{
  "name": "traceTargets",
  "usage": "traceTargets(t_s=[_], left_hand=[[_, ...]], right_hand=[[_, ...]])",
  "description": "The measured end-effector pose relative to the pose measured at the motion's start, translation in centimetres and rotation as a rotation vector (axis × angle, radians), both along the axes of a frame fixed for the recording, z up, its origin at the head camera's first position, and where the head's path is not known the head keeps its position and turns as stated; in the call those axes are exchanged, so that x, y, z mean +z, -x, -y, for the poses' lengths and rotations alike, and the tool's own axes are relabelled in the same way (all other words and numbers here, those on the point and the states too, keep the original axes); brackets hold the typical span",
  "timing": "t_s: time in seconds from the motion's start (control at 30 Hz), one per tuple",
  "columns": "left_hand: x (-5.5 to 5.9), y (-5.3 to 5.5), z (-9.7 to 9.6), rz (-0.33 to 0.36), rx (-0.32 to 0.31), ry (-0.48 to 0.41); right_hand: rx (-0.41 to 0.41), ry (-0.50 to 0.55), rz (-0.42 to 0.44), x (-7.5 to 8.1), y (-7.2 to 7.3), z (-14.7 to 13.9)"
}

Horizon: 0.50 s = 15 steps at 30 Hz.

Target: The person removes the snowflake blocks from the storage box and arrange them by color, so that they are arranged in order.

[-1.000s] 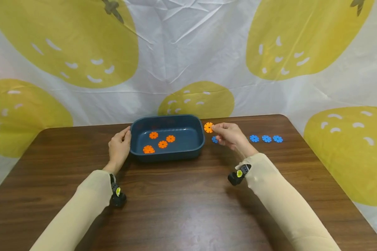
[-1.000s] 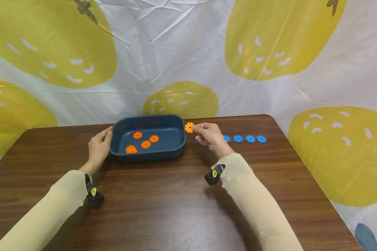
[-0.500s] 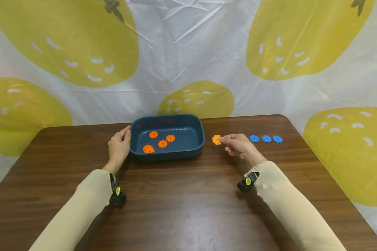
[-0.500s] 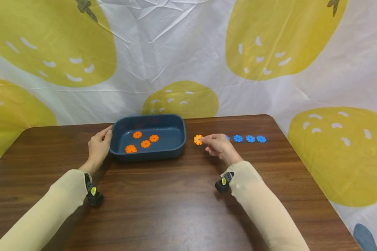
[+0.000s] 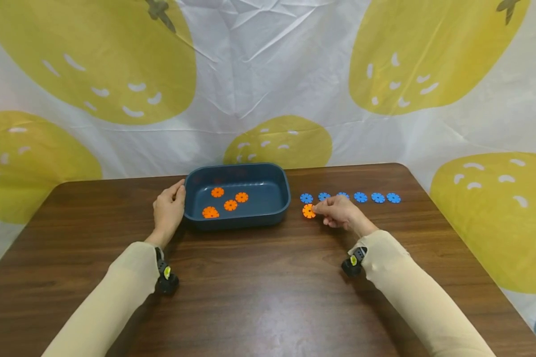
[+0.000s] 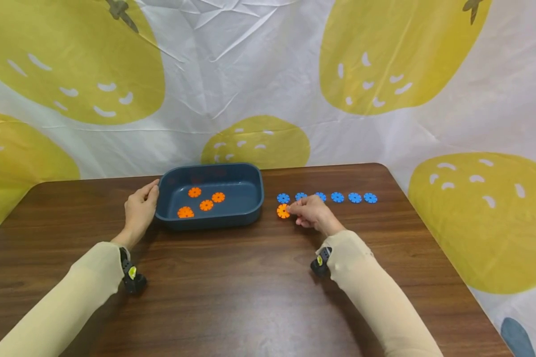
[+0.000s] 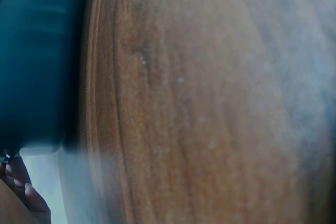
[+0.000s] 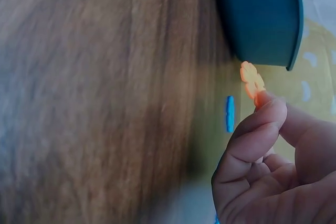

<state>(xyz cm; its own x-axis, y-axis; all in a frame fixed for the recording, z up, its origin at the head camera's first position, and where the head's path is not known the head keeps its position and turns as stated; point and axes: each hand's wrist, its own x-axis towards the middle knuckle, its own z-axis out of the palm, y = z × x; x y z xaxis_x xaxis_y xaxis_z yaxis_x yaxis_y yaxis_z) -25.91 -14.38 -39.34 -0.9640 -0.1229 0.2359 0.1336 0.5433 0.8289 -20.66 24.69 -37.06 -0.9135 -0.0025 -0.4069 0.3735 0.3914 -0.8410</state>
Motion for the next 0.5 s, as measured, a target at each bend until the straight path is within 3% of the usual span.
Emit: traceTargets(t_s=[0.5], left_hand=[[-0.07,0.06,0.06,0.001,-0.009,-0.006]], right_hand=[[0.033,-0.092,0.012,-0.40,0.02,-0.27]])
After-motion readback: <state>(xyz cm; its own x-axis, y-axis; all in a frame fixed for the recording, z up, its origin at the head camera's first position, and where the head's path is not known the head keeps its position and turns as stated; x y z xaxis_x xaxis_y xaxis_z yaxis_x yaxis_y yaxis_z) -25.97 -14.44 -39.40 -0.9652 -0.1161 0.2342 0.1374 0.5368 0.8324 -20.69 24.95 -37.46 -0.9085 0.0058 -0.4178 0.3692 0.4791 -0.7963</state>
